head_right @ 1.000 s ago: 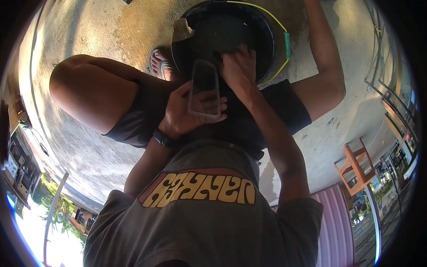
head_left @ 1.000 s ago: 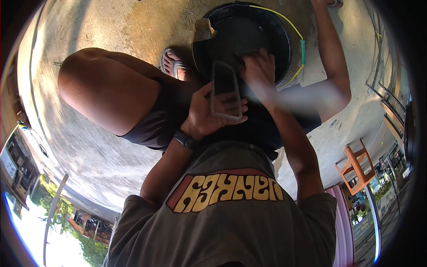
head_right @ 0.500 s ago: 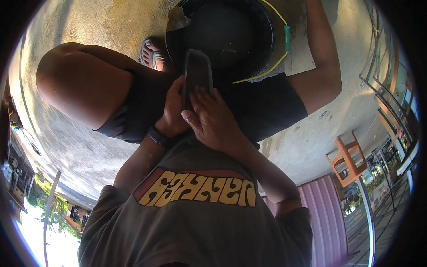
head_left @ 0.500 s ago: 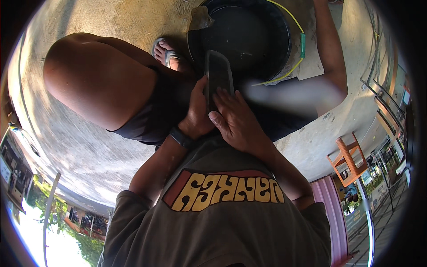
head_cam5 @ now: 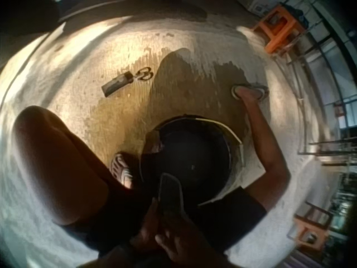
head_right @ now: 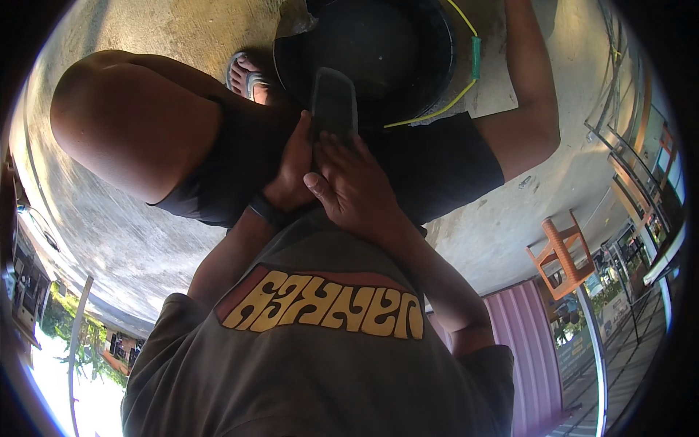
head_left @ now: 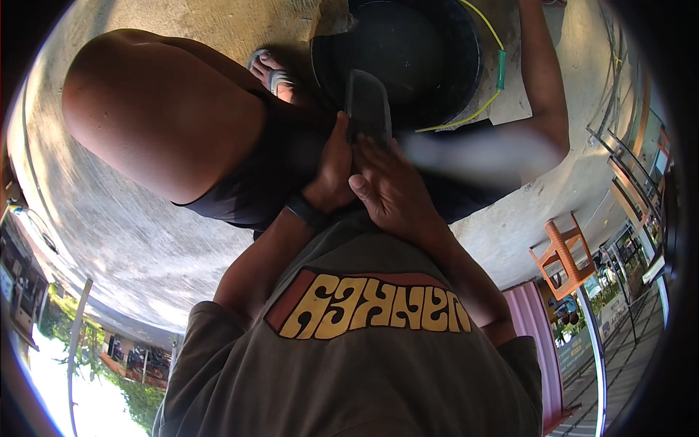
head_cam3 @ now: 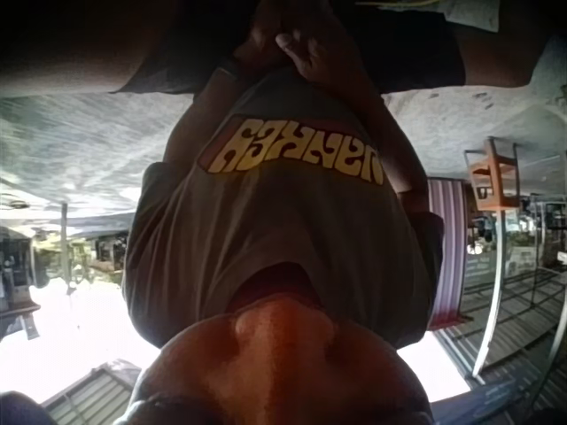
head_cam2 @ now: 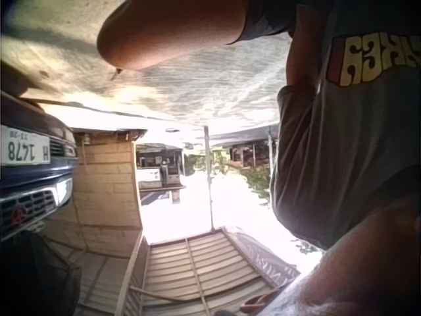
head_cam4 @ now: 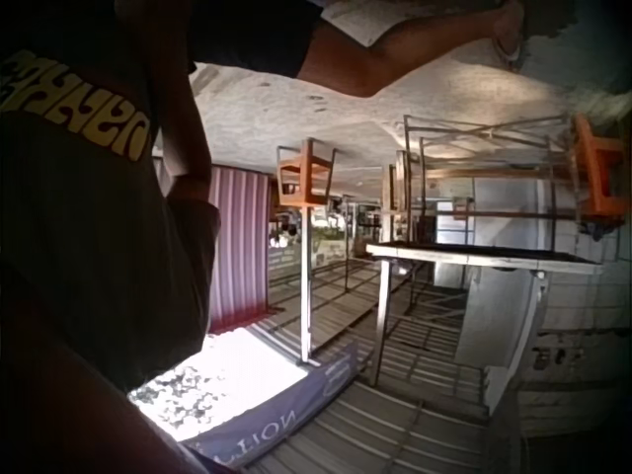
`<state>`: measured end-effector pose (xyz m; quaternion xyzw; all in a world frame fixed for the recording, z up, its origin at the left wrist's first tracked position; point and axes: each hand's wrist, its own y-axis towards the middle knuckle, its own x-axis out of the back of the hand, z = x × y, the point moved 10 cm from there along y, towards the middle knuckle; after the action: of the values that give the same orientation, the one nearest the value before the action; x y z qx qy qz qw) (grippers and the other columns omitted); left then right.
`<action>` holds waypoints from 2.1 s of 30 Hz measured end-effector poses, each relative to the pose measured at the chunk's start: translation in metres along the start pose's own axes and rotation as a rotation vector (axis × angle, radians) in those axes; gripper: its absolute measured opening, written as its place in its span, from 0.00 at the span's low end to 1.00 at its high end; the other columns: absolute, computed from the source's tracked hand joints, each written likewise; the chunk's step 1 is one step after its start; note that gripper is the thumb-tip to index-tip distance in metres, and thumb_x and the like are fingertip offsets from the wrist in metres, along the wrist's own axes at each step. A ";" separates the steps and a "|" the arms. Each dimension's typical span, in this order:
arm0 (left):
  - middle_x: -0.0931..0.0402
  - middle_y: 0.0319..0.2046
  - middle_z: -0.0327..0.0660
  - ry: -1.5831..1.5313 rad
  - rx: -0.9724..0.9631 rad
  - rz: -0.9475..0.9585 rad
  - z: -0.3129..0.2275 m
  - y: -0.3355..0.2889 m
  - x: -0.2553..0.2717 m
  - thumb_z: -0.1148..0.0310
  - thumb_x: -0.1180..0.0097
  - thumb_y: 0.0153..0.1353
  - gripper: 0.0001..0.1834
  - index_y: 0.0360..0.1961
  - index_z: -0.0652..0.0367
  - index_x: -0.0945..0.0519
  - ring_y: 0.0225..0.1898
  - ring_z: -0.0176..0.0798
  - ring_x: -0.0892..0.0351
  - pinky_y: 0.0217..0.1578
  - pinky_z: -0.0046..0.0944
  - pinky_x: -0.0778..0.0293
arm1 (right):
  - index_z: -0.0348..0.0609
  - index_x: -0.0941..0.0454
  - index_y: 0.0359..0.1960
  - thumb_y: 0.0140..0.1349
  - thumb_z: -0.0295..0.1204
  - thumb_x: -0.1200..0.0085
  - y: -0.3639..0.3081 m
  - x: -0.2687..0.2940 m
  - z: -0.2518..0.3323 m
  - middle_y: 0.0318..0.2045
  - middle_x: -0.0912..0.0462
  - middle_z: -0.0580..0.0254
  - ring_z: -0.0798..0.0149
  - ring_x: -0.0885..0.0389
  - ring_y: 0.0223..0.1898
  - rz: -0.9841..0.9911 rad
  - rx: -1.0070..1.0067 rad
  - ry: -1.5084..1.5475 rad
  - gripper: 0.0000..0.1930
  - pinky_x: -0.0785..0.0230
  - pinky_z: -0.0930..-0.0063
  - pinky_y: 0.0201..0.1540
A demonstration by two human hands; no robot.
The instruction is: Sand a transparent plastic lid with sandpaper and water.
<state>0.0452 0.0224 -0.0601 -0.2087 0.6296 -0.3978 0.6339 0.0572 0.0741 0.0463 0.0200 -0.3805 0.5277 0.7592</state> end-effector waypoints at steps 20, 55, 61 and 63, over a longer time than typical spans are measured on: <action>0.26 0.57 0.47 0.281 -0.040 -0.072 -0.005 -0.014 -0.016 0.42 0.71 0.78 0.32 0.64 0.57 0.32 0.57 0.42 0.23 0.58 0.45 0.25 | 0.32 0.27 0.60 0.78 0.40 0.62 0.006 0.014 -0.012 0.61 0.24 0.42 0.45 0.27 0.64 -0.147 0.093 -0.086 0.23 0.44 0.50 0.72; 0.27 0.60 0.48 0.252 -0.140 -0.064 -0.015 -0.016 -0.006 0.38 0.72 0.77 0.37 0.67 0.60 0.34 0.60 0.46 0.25 0.62 0.46 0.28 | 0.39 0.24 0.61 0.78 0.41 0.62 -0.006 -0.001 -0.012 0.61 0.22 0.50 0.54 0.26 0.66 -0.181 0.103 -0.040 0.22 0.46 0.49 0.73; 0.25 0.57 0.49 0.254 -0.110 0.006 -0.010 -0.013 -0.005 0.35 0.74 0.75 0.41 0.67 0.62 0.34 0.58 0.45 0.23 0.59 0.44 0.25 | 0.40 0.24 0.60 0.78 0.40 0.61 0.025 0.002 -0.021 0.61 0.22 0.50 0.53 0.25 0.65 -0.306 0.113 -0.012 0.21 0.46 0.49 0.72; 0.24 0.56 0.50 0.151 -0.202 -0.065 -0.021 -0.013 0.005 0.35 0.74 0.75 0.41 0.66 0.62 0.33 0.57 0.46 0.22 0.58 0.44 0.24 | 0.39 0.24 0.60 0.77 0.39 0.60 0.000 0.000 -0.011 0.61 0.22 0.50 0.53 0.25 0.65 -0.263 0.129 -0.013 0.20 0.45 0.49 0.72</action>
<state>0.0212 0.0160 -0.0559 -0.2611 0.7052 -0.3673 0.5474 0.0635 0.0787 0.0381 0.1220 -0.3448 0.4469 0.8164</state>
